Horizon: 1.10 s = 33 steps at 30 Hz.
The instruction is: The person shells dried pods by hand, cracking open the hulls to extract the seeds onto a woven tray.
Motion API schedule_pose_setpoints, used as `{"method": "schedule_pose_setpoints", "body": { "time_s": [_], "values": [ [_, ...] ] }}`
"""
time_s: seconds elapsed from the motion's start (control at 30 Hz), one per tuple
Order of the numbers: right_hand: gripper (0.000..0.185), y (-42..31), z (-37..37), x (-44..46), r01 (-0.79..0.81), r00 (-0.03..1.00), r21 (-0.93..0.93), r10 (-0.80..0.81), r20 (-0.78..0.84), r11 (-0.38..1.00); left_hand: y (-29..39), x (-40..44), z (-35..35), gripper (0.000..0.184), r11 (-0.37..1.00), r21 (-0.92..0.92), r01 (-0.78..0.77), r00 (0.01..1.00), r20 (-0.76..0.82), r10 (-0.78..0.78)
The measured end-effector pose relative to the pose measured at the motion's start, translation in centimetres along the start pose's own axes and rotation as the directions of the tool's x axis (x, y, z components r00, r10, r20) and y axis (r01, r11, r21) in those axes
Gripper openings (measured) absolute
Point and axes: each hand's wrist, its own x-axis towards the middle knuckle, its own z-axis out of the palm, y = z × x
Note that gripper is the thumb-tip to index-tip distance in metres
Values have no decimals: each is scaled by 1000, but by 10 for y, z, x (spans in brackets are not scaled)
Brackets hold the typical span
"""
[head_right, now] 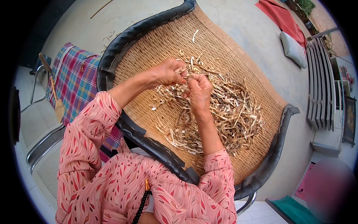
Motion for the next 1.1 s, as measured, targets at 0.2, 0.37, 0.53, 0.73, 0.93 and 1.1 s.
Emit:
{"method": "schedule_pose_setpoints", "body": {
  "time_s": [0.2, 0.37, 0.53, 0.73, 0.93, 1.1],
  "values": [
    [5, 0, 1, 0, 66, 998, -31, -65, 26, 997, 1, -1, -1, 11, 985, -157, 66, 998, 10, -66],
    [7, -2, 2, -2, 132, 985, -83, -121, 123, 988, 7, -2, 1, 12, 989, -134, 70, 992, -99, -83],
    [7, 4, -1, 2, 132, 984, 0, -131, 119, 991, -3, 4, -2, 10, 982, -189, 0, 994, -109, -21],
    [8, 2, 0, 2, 135, 989, -2, -135, 53, 991, 7, 0, 0, 14, 994, -107, 27, 995, -95, -37],
    [5, 4, 1, 2, 142, 985, 31, -144, 93, 989, -3, 5, -2, 14, 993, -86, -84, 992, -97, 76],
    [5, 2, -1, 3, 121, 989, 31, -123, 79, 992, 1, -1, 2, 6, 982, -188, -37, 999, -26, 33]
  ]
}}
